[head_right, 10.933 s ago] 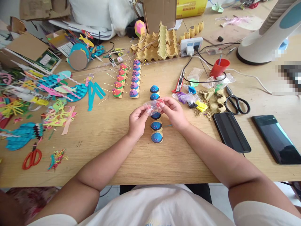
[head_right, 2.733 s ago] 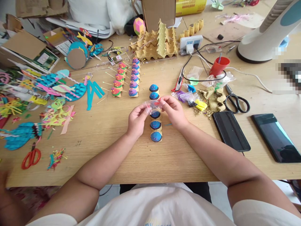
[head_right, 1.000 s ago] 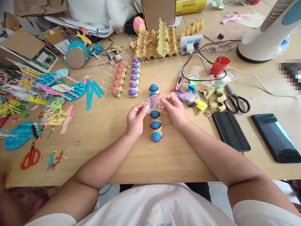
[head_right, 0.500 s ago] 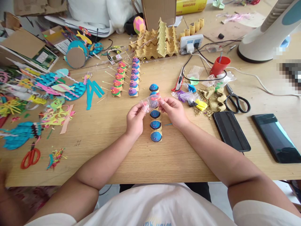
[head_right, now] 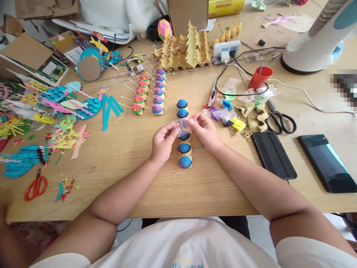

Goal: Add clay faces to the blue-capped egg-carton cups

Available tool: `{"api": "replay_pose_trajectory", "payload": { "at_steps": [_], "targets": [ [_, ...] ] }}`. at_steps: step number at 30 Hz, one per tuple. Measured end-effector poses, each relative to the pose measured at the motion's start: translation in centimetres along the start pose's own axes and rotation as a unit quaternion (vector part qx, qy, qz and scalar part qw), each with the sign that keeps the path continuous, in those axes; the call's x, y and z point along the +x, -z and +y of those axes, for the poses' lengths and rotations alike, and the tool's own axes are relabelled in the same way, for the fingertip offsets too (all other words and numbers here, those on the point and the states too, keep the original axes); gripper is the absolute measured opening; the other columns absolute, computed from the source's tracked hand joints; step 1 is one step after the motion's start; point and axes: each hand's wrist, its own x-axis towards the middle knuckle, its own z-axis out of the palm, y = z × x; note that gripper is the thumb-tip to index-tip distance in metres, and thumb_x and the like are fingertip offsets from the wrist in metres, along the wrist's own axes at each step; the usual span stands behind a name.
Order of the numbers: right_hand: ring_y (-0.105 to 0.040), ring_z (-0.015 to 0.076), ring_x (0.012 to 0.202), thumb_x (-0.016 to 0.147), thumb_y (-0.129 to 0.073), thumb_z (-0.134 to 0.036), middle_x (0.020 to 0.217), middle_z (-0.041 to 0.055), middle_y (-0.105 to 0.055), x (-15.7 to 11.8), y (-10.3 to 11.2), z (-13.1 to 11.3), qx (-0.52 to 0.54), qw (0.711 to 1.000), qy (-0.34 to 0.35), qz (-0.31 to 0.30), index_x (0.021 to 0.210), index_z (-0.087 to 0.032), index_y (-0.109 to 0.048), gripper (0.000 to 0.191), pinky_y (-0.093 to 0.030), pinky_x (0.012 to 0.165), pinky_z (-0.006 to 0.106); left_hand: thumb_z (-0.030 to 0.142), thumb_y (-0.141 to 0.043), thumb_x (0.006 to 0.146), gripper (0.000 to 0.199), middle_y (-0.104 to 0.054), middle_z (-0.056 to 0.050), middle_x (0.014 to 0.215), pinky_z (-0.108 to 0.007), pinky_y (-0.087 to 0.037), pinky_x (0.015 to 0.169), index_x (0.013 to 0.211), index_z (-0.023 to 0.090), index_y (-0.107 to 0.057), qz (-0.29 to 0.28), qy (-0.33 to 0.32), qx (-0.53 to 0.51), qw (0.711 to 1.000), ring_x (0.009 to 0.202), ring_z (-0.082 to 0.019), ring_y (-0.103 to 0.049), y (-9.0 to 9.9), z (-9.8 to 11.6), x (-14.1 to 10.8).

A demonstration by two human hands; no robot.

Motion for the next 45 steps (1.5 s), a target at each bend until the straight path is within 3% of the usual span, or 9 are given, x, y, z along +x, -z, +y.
{"api": "replay_pose_trajectory", "payload": {
  "at_steps": [4,10,19,30,36,40,45],
  "targets": [
    [-0.048,0.0107,0.064,0.067,-0.095,-0.063,0.069,-0.0047,-0.058,-0.04,-0.07,0.05,-0.038,0.999,0.005,-0.006,0.082,-0.023,-0.068,0.051,-0.047,0.063,0.028,0.062,-0.086,0.083,0.046,-0.086,-0.009,0.109,-0.036,-0.066,0.094,0.103,0.021,-0.084,-0.016,-0.029,0.039,0.999,0.101,-0.021,-0.080,-0.07,0.24,-0.30],
    [-0.051,0.0118,0.068,0.072,-0.093,-0.052,0.073,-0.0021,-0.062,-0.01,0.06,0.14,-0.038,0.999,-0.002,-0.002,0.083,-0.022,-0.072,0.038,-0.048,0.066,0.029,0.060,-0.086,0.084,0.043,-0.086,-0.009,0.110,-0.037,-0.066,0.097,0.103,0.022,-0.084,-0.014,-0.030,0.037,0.999,0.103,-0.021,-0.081,-0.09,0.37,-0.34],
    [-0.046,0.0113,0.067,0.070,-0.094,-0.065,0.069,-0.0046,-0.054,-0.10,0.09,0.20,-0.044,0.999,0.011,-0.024,0.079,-0.023,-0.064,0.053,-0.043,0.065,0.028,0.061,-0.086,0.083,0.044,-0.086,-0.009,0.109,-0.036,-0.067,0.094,0.102,0.022,-0.084,-0.015,-0.023,0.043,0.999,0.100,-0.021,-0.081,-0.11,0.37,-0.40],
    [-0.041,0.0115,0.065,0.069,-0.093,-0.070,0.067,-0.0054,-0.046,-0.38,-0.13,-0.12,-0.054,0.998,0.013,-0.037,0.075,-0.023,-0.061,0.056,-0.038,0.063,0.028,0.060,-0.084,0.085,0.041,-0.086,-0.008,0.106,-0.033,-0.066,0.091,0.103,0.022,-0.084,-0.044,-0.021,0.047,0.998,0.098,-0.020,-0.080,-0.08,0.30,-0.47],
    [-0.049,0.0119,0.068,0.069,-0.093,-0.067,0.072,-0.0022,-0.058,-0.22,0.11,0.19,-0.074,0.997,0.016,-0.010,0.078,-0.022,-0.069,0.052,-0.043,0.064,0.028,0.059,-0.085,0.085,0.042,-0.086,-0.009,0.106,-0.034,-0.066,0.090,0.103,0.022,-0.084,-0.029,-0.026,0.048,0.998,0.097,-0.020,-0.080,-0.10,0.47,-0.46],
    [-0.060,0.0148,0.074,0.072,-0.092,-0.055,0.078,0.0009,-0.070,-0.13,0.12,0.19,-0.066,0.998,0.018,-0.007,0.081,-0.022,-0.074,0.039,-0.053,0.072,0.032,0.058,-0.086,0.084,0.041,-0.086,-0.009,0.106,-0.035,-0.065,0.093,0.103,0.021,-0.084,-0.021,-0.021,0.047,0.998,0.099,-0.021,-0.080,-0.05,0.36,-0.40],
    [-0.064,0.0152,0.076,0.077,-0.084,-0.037,0.080,0.0007,-0.074,-0.09,0.16,0.28,-0.048,0.999,0.009,-0.021,0.083,-0.023,-0.078,0.017,-0.055,0.077,0.032,0.058,-0.085,0.085,0.041,-0.086,-0.009,0.106,-0.034,-0.065,0.092,0.103,0.021,-0.084,-0.024,-0.023,0.047,0.998,0.098,-0.020,-0.080,-0.01,0.24,-0.44]
  ]
}}
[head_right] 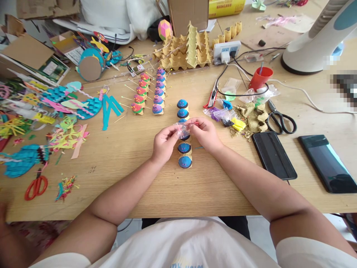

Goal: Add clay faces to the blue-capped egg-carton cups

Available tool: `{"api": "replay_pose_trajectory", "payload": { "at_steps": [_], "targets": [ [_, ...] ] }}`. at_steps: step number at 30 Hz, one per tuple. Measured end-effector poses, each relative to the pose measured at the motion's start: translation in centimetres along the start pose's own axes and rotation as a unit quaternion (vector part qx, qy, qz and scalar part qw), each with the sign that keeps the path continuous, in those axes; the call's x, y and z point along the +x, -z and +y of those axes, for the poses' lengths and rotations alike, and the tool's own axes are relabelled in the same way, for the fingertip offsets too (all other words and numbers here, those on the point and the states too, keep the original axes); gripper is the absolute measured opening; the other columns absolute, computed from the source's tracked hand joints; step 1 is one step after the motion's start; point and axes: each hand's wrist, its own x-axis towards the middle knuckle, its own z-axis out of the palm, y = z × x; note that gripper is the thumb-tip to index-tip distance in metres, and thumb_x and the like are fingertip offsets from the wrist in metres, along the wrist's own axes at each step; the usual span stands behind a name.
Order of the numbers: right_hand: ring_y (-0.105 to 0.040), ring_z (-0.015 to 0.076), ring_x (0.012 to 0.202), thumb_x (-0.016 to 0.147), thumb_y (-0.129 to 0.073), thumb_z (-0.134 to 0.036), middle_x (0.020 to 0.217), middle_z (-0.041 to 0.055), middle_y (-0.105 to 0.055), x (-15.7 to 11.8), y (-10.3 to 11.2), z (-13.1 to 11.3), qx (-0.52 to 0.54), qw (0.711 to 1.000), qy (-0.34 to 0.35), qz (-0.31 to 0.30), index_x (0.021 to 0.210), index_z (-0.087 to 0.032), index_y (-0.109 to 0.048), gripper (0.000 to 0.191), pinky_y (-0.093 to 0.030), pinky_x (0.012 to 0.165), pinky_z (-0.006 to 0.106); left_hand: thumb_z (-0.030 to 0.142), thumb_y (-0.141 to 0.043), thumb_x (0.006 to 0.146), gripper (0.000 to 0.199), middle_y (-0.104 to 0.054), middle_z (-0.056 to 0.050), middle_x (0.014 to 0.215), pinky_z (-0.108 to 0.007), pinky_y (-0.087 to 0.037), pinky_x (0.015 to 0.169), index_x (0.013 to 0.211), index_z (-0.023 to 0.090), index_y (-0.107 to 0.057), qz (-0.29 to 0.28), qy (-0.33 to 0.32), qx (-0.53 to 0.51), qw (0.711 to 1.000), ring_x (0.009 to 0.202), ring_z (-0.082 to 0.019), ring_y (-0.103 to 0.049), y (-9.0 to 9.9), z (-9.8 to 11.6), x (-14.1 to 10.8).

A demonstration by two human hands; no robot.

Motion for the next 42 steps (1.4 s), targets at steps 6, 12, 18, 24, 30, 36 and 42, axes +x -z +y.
{"api": "replay_pose_trajectory", "payload": {
  "at_steps": [6,12,18,24,30,36,42],
  "targets": [
    [-0.067,0.0159,0.080,0.075,-0.084,-0.040,0.086,-0.0001,-0.075,0.3,0.2,0.3,0.091,0.993,-0.068,0.014,0.088,-0.025,-0.079,0.021,-0.056,0.076,0.030,0.060,-0.086,0.083,0.043,-0.086,-0.010,0.112,-0.035,-0.067,0.093,0.104,0.022,-0.084,0.025,-0.004,-0.012,1.000,0.101,-0.021,-0.081,-0.1,-0.1,0.1],
    [-0.064,0.0149,0.081,0.068,-0.096,-0.053,0.089,0.0000,-0.075,0.0,-0.2,-0.1,0.054,0.998,-0.038,-0.018,0.093,-0.025,-0.076,0.043,-0.056,0.077,0.030,0.059,-0.086,0.084,0.043,-0.086,-0.009,0.113,-0.036,-0.066,0.096,0.107,0.023,-0.084,0.026,0.004,-0.024,0.999,0.103,-0.021,-0.081,0.1,-0.5,0.2],
    [-0.054,0.0115,0.068,0.065,-0.098,-0.063,0.073,-0.0028,-0.064,-0.1,-0.4,-0.5,0.016,1.000,-0.002,-0.013,0.080,-0.023,-0.066,0.053,-0.049,0.067,0.028,0.059,-0.087,0.083,0.041,-0.086,-0.009,0.109,-0.036,-0.066,0.094,0.103,0.023,-0.084,0.009,0.004,-0.015,1.000,0.100,-0.021,-0.080,0.0,0.1,0.2],
    [-0.052,0.0114,0.064,0.066,-0.096,-0.067,0.067,-0.0031,-0.061,-0.2,-0.2,-0.5,-0.022,1.000,0.019,0.000,0.073,-0.023,-0.059,0.058,-0.044,0.061,0.028,0.059,-0.085,0.085,0.040,-0.086,-0.008,0.104,-0.035,-0.066,0.092,0.101,0.022,-0.084,-0.011,-0.003,-0.004,1.000,0.096,-0.021,-0.080,-0.1,0.3,0.0],
    [-0.059,0.0134,0.069,0.063,-0.096,-0.070,0.073,0.0003,-0.069,-0.1,-0.2,-0.3,-0.033,0.999,0.015,0.025,0.073,-0.022,-0.068,0.056,-0.052,0.066,0.030,0.059,-0.087,0.084,0.042,-0.086,-0.009,0.109,-0.037,-0.066,0.094,0.103,0.022,-0.084,0.004,0.005,-0.016,1.000,0.100,-0.021,-0.081,0.0,0.0,0.1],
    [-0.065,0.0146,0.076,0.070,-0.093,-0.068,0.082,0.0013,-0.075,-0.2,-0.3,-0.1,-0.001,1.000,-0.003,-0.015,0.088,-0.022,-0.080,0.050,-0.059,0.077,0.033,0.060,-0.086,0.084,0.044,-0.087,-0.008,0.111,-0.036,-0.066,0.097,0.106,0.022,-0.084,-0.002,0.003,-0.030,1.000,0.103,-0.021,-0.082,-0.1,-0.5,0.3],
    [-0.071,0.0156,0.090,0.071,-0.097,-0.057,0.101,0.0013,-0.080,-0.1,-0.1,-0.1,0.070,0.997,-0.013,-0.023,0.101,-0.027,-0.081,0.046,-0.062,0.087,0.032,0.055,-0.087,0.085,0.038,-0.087,-0.007,0.112,-0.032,-0.066,0.096,0.106,0.023,-0.084,0.020,-0.015,-0.044,0.999,0.104,-0.020,-0.082,0.0,-0.7,0.4]
  ]
}}
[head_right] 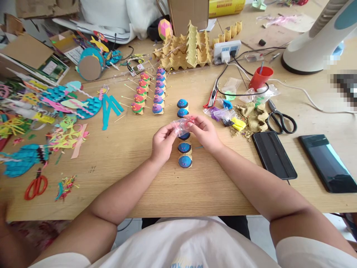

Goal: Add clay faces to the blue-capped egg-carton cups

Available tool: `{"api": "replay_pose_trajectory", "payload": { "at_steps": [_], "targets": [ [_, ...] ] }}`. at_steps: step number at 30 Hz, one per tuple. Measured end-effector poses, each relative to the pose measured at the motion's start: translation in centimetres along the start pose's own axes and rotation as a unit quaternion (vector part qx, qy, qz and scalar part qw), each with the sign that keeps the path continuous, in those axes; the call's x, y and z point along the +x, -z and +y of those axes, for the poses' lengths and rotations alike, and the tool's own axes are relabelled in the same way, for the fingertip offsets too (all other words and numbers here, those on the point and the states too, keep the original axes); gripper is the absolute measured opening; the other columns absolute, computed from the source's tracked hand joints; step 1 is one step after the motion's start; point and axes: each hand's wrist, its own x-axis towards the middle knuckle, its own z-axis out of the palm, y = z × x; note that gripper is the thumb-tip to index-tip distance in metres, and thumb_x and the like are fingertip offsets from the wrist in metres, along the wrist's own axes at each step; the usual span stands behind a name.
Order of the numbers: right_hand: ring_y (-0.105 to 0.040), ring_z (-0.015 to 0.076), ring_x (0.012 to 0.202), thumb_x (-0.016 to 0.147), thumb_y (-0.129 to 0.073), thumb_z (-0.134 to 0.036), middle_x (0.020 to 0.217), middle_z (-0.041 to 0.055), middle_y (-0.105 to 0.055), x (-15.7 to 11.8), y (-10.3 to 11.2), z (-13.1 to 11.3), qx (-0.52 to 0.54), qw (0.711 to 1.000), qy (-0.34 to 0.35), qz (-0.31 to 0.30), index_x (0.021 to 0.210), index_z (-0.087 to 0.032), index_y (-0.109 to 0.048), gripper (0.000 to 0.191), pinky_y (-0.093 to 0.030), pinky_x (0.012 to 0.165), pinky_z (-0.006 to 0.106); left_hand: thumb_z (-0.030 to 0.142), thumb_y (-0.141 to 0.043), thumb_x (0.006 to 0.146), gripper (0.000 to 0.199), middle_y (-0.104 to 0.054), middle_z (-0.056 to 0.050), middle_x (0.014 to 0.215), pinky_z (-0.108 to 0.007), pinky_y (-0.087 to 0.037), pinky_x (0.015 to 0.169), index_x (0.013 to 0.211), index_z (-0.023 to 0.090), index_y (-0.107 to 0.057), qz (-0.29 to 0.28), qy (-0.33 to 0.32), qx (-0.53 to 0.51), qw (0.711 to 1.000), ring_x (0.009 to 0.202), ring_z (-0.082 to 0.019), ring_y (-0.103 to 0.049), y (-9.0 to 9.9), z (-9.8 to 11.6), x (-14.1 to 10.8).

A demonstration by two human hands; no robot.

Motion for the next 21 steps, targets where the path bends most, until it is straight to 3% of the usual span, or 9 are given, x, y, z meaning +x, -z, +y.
{"api": "replay_pose_trajectory", "payload": {
  "at_steps": [6,13,21],
  "targets": [
    [-0.067,0.0158,0.088,0.071,-0.098,-0.055,0.097,0.0018,-0.076,0.25,-0.06,-0.03,-0.026,0.999,-0.003,-0.038,0.097,-0.024,-0.074,0.047,-0.061,0.084,0.033,0.057,-0.086,0.086,0.041,-0.087,-0.007,0.111,-0.030,-0.066,0.093,0.108,0.023,-0.084,0.021,0.000,0.002,1.000,0.101,-0.018,-0.081,0.29,-0.34,0.17],
    [-0.051,0.0089,0.068,0.067,-0.099,-0.058,0.076,-0.0050,-0.059,0.30,-0.07,0.24,-0.037,0.999,0.011,-0.031,0.084,-0.022,-0.059,0.057,-0.046,0.065,0.026,0.057,-0.085,0.086,0.041,-0.087,-0.008,0.112,-0.033,-0.067,0.094,0.108,0.022,-0.084,-0.005,0.004,0.015,1.000,0.104,-0.021,-0.082,0.15,-0.04,-0.07],
    [-0.045,0.0090,0.059,0.068,-0.092,-0.073,0.065,-0.0063,-0.052,0.21,-0.01,0.29,-0.094,0.995,0.041,0.009,0.075,-0.024,-0.048,0.065,-0.038,0.057,0.027,0.058,-0.087,0.084,0.041,-0.087,-0.007,0.111,-0.032,-0.067,0.094,0.106,0.024,-0.085,-0.003,0.011,0.010,1.000,0.103,-0.019,-0.081,0.01,0.11,-0.03]
  ]
}}
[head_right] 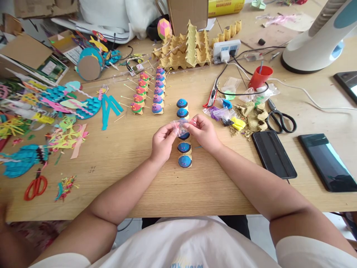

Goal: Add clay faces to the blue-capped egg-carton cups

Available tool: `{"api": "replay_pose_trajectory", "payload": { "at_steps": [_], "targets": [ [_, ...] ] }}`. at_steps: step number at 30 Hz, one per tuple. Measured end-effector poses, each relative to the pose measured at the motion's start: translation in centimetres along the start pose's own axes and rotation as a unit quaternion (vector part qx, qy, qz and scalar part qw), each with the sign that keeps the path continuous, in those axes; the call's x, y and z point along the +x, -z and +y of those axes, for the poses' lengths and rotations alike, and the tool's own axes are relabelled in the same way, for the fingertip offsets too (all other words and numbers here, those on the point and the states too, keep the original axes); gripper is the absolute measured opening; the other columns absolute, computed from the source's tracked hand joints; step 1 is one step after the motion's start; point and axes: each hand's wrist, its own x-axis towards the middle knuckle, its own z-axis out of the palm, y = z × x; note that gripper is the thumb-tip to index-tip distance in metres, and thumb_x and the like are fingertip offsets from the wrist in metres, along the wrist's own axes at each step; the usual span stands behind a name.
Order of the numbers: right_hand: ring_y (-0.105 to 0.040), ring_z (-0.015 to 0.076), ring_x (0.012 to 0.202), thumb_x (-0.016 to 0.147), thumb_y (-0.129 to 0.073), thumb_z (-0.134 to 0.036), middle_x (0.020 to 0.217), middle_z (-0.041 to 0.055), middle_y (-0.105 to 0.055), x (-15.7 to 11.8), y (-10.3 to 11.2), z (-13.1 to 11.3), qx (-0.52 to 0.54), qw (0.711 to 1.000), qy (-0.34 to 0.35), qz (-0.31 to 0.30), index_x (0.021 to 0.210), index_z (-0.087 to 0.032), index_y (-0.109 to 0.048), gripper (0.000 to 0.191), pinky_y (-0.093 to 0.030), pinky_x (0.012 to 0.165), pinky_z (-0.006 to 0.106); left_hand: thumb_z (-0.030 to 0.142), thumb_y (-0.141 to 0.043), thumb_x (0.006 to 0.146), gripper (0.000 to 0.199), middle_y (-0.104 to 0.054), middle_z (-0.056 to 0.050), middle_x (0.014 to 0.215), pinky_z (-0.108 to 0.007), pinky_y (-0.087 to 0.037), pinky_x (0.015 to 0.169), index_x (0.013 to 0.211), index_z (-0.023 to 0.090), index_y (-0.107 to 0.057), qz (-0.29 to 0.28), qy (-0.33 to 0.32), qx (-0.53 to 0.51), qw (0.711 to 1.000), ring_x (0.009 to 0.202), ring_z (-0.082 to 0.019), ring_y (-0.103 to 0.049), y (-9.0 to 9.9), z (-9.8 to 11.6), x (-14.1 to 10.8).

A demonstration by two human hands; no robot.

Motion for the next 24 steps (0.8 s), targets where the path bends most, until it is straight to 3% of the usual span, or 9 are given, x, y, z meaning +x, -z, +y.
{"api": "replay_pose_trajectory", "payload": {
  "at_steps": [4,8,11,15,21,24],
  "targets": [
    [-0.053,0.0118,0.065,0.074,-0.087,-0.075,0.071,-0.0033,-0.061,-0.1,0.0,-0.4,-0.008,1.000,-0.003,-0.004,0.082,-0.024,-0.058,0.059,-0.047,0.061,0.028,0.060,-0.086,0.084,0.043,-0.087,-0.007,0.109,-0.032,-0.066,0.092,0.107,0.023,-0.085,0.003,0.000,0.008,1.000,0.100,-0.019,-0.081,0.1,0.0,0.0],
    [-0.063,0.0150,0.078,0.072,-0.092,-0.067,0.086,0.0006,-0.073,-0.2,-0.1,-0.7,0.009,0.999,-0.019,-0.041,0.095,-0.024,-0.072,0.053,-0.058,0.076,0.033,0.059,-0.086,0.085,0.042,-0.087,-0.007,0.108,-0.032,-0.066,0.091,0.108,0.023,-0.084,0.005,-0.003,0.003,1.000,0.099,-0.019,-0.081,0.1,0.0,0.0],
    [-0.066,0.0163,0.081,0.071,-0.094,-0.063,0.088,0.0019,-0.075,-0.2,-0.1,-0.6,0.013,0.998,-0.033,-0.046,0.093,-0.023,-0.075,0.050,-0.061,0.083,0.035,0.058,-0.086,0.085,0.041,-0.087,-0.007,0.110,-0.033,-0.066,0.094,0.107,0.023,-0.084,-0.001,-0.005,0.012,1.000,0.101,-0.020,-0.081,0.0,0.1,0.0],
    [-0.063,0.0147,0.077,0.070,-0.095,-0.059,0.084,0.0011,-0.072,-0.3,-0.1,-0.6,0.009,0.999,-0.025,-0.030,0.087,-0.021,-0.071,0.048,-0.059,0.080,0.034,0.060,-0.086,0.083,0.044,-0.086,-0.009,0.112,-0.036,-0.066,0.096,0.105,0.022,-0.084,-0.006,-0.004,0.024,1.000,0.103,-0.021,-0.081,0.0,0.2,-0.1],
    [-0.043,0.0109,0.065,0.073,-0.095,-0.055,0.067,-0.0052,-0.051,-0.4,-0.2,-1.0,-0.046,0.999,0.005,-0.015,0.077,-0.023,-0.062,0.046,-0.043,0.064,0.029,0.058,-0.085,0.085,0.040,-0.087,-0.008,0.109,-0.034,-0.067,0.095,0.103,0.022,-0.083,-0.016,-0.011,0.021,1.000,0.101,-0.020,-0.081,-0.1,0.4,-0.2],
    [-0.043,0.0120,0.066,0.074,-0.094,-0.057,0.067,-0.0048,-0.050,-0.5,-0.1,-1.1,-0.064,0.998,0.008,-0.015,0.075,-0.023,-0.059,0.049,-0.040,0.063,0.029,0.057,-0.085,0.087,0.039,-0.086,-0.008,0.109,-0.035,-0.067,0.094,0.104,0.022,-0.083,-0.022,-0.012,0.029,0.999,0.101,-0.020,-0.081,-0.1,0.6,-0.2]
  ]
}}
